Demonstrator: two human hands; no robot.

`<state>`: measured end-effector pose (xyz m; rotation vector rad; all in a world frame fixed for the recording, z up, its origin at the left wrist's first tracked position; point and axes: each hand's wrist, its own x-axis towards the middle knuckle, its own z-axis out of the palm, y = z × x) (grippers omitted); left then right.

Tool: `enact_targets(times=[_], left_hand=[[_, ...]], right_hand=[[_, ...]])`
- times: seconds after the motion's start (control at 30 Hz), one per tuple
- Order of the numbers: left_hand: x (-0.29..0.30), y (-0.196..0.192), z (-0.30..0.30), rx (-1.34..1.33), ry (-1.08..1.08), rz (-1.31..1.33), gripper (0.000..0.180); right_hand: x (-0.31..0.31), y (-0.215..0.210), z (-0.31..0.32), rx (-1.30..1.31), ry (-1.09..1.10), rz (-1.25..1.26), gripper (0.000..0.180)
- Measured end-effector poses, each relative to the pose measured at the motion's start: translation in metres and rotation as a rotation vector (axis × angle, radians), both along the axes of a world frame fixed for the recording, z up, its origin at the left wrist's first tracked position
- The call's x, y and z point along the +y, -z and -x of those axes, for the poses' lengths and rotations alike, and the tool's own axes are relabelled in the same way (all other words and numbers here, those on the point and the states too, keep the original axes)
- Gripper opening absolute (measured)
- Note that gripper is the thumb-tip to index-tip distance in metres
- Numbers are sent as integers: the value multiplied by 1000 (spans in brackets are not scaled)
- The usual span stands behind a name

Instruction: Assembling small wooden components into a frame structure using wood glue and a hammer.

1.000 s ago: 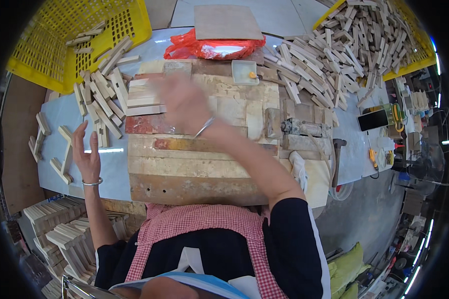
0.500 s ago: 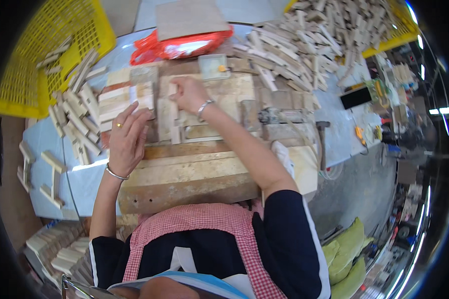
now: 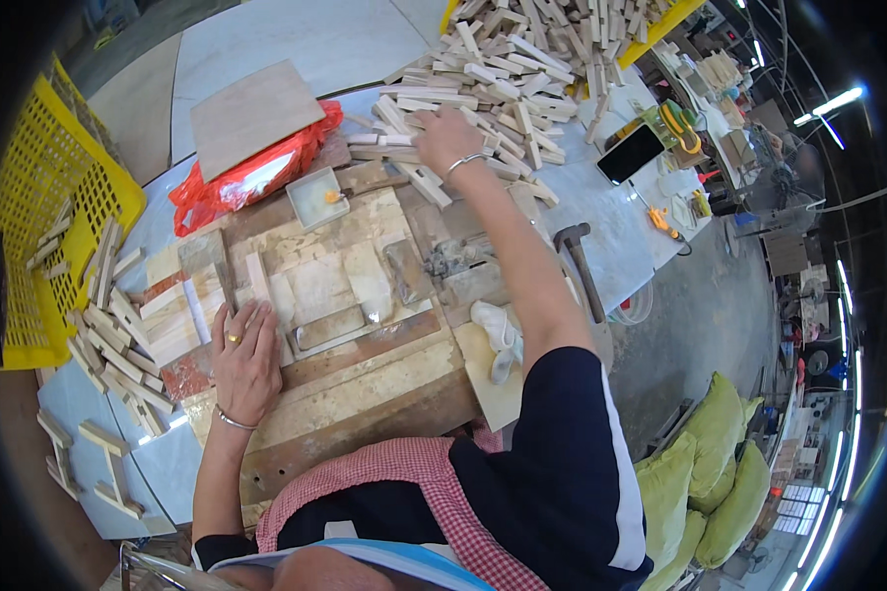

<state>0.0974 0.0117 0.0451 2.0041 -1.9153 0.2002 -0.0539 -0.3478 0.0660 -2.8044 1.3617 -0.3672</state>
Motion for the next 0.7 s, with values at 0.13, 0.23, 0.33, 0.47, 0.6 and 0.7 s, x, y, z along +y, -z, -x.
enact_targets(times=[0.13, 0.23, 0.33, 0.47, 0.6, 0.7], left_hand=[[1, -1, 1, 13, -20, -6, 34], [1, -3, 1, 16, -28, -17, 34], [1, 0, 1, 32, -40, -23, 32], [0, 0, 0, 54, -52, -13, 29], [1, 1, -3, 18, -30, 2, 32], [2, 4, -2, -3, -22, 17, 36]], right_hand=[[-35, 24, 26, 204, -179, 143, 26], [-39, 27, 26, -48, -356, 468, 26], [-1, -19, 16, -449, -71, -50, 28], [66, -29, -1, -574, -205, -504, 35], [136, -1, -18, -371, -676, -413, 30], [165, 12, -17, -70, -847, -350, 29]])
